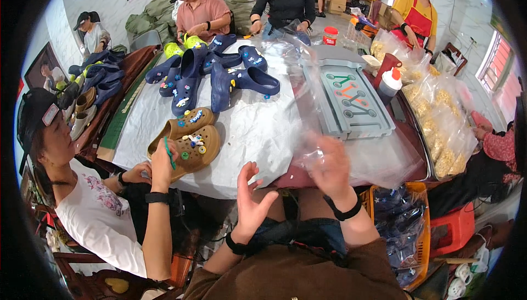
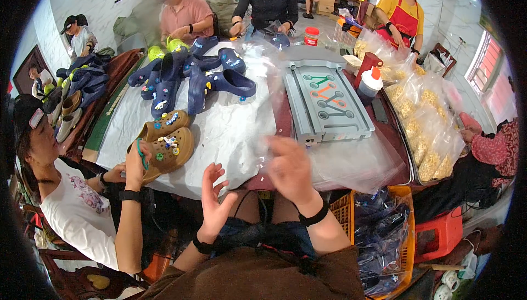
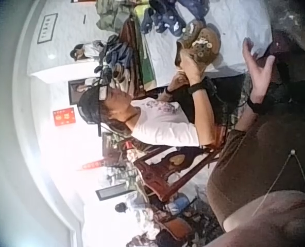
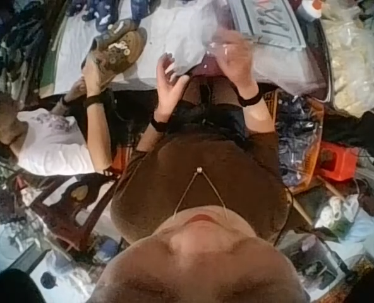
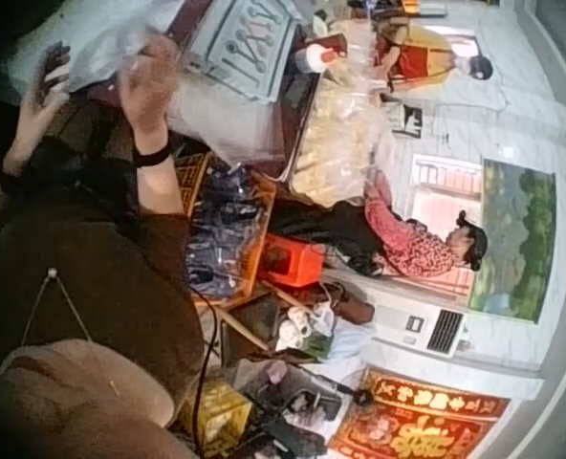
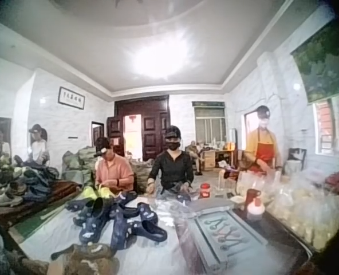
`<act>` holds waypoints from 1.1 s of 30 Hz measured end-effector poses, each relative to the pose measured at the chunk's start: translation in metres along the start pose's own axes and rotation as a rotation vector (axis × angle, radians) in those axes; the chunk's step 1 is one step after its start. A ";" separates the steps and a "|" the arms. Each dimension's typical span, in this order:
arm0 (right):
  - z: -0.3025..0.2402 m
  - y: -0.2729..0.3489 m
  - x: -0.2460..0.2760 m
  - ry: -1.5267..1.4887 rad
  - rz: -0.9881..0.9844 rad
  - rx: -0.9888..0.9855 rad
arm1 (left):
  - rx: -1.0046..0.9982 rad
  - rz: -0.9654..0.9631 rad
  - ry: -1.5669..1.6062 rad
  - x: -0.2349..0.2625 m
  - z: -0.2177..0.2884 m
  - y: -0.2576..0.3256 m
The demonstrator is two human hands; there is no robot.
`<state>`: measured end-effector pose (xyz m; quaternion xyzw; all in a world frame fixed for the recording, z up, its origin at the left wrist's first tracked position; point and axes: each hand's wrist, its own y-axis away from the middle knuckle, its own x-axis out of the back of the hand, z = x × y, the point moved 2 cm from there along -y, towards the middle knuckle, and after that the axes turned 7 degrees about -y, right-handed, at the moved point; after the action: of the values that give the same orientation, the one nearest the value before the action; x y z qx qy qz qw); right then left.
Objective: The recorder is packing finished shoes into plastic bags and placing them into a transport crate at a manufacturing station.
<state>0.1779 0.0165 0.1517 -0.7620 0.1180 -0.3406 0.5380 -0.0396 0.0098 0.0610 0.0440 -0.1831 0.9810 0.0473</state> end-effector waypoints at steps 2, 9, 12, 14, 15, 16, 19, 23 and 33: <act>-0.012 -0.004 -0.021 -0.049 -0.201 0.005 | -0.177 0.088 -0.174 0.001 0.016 0.003; -0.013 0.049 -0.092 -0.039 -0.616 -0.228 | -0.385 0.270 -0.940 0.001 0.024 -0.001; -0.011 0.068 -0.102 -0.098 -0.682 -0.250 | -0.213 -0.136 -0.570 0.008 -0.016 -0.017; -0.010 0.074 -0.094 -0.067 -0.789 -0.244 | -0.134 -0.183 -0.600 0.012 -0.044 -0.022; -0.009 0.074 -0.087 -0.067 -0.793 -0.244 | -0.057 -0.236 -0.626 0.014 -0.059 -0.026; -0.010 0.073 -0.077 -0.099 -0.691 -0.284 | -0.052 -0.237 -0.623 0.014 -0.068 -0.028; -0.001 0.084 -0.058 -0.085 -0.536 -0.348 | -0.111 -0.221 -0.720 0.013 -0.079 -0.029; 0.017 0.099 -0.041 0.087 -0.453 -0.459 | -0.148 -0.255 -0.978 0.003 -0.076 -0.032; 0.022 0.111 -0.041 0.169 -0.339 -0.526 | -0.185 -0.338 -0.921 -0.012 -0.078 -0.046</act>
<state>0.1821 0.0117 0.0314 -0.8527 0.1175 -0.4452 0.2466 -0.0283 0.0800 0.0036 0.4974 -0.2616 0.8179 0.1236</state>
